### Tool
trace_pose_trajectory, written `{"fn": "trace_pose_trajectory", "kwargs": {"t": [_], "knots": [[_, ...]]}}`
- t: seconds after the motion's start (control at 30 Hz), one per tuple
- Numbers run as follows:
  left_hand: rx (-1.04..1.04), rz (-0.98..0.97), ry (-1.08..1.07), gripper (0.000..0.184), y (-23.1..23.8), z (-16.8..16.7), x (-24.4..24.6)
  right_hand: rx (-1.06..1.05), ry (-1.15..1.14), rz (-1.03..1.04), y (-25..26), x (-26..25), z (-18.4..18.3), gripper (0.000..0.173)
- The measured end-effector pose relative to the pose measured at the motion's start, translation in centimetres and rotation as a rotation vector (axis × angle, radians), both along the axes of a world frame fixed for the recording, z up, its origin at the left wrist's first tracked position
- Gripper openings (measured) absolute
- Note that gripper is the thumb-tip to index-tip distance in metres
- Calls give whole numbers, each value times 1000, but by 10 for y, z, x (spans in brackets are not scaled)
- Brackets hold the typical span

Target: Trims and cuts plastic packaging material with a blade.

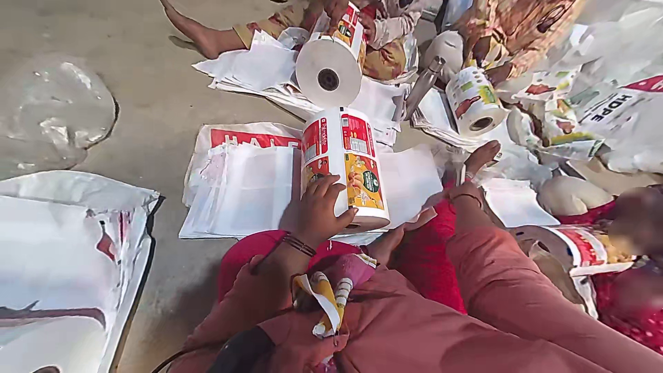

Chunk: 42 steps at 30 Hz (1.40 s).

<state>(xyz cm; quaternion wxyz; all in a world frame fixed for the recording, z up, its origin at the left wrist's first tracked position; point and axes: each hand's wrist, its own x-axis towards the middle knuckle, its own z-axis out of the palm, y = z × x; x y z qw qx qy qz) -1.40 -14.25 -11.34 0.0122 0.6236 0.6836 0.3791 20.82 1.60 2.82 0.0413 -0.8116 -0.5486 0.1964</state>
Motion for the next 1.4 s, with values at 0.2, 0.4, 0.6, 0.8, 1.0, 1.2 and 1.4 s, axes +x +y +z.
{"fn": "trace_pose_trajectory", "kwargs": {"t": [0.2, 0.4, 0.6, 0.8, 1.0, 1.2, 1.4], "knots": [[-181, 148, 16, 50, -1, 26, 19, 258, 433, 218, 63, 103, -127, 55], [-336, 259, 49, 29, 8, 53, 21, 48, 834, 317, 29, 72, -134, 44], [-485, 153, 375, 57, 25, 68, 24, 138, 959, 302, 21, 88, -195, 38], [-675, 112, 288, 44, 40, 98, 4, 175, 1067, 191, 34, 97, -207, 39], [-539, 531, 53, 27, -18, 93, -83, 138, 1160, 72, 35, 104, -198, 36], [-1099, 766, -26, 31, -98, -37, -177, 102, 1228, -83, 44, 103, -196, 35], [-781, 917, -208, 55, -68, -23, -158, 65, 1167, -3, 40, 97, -196, 44]]}}
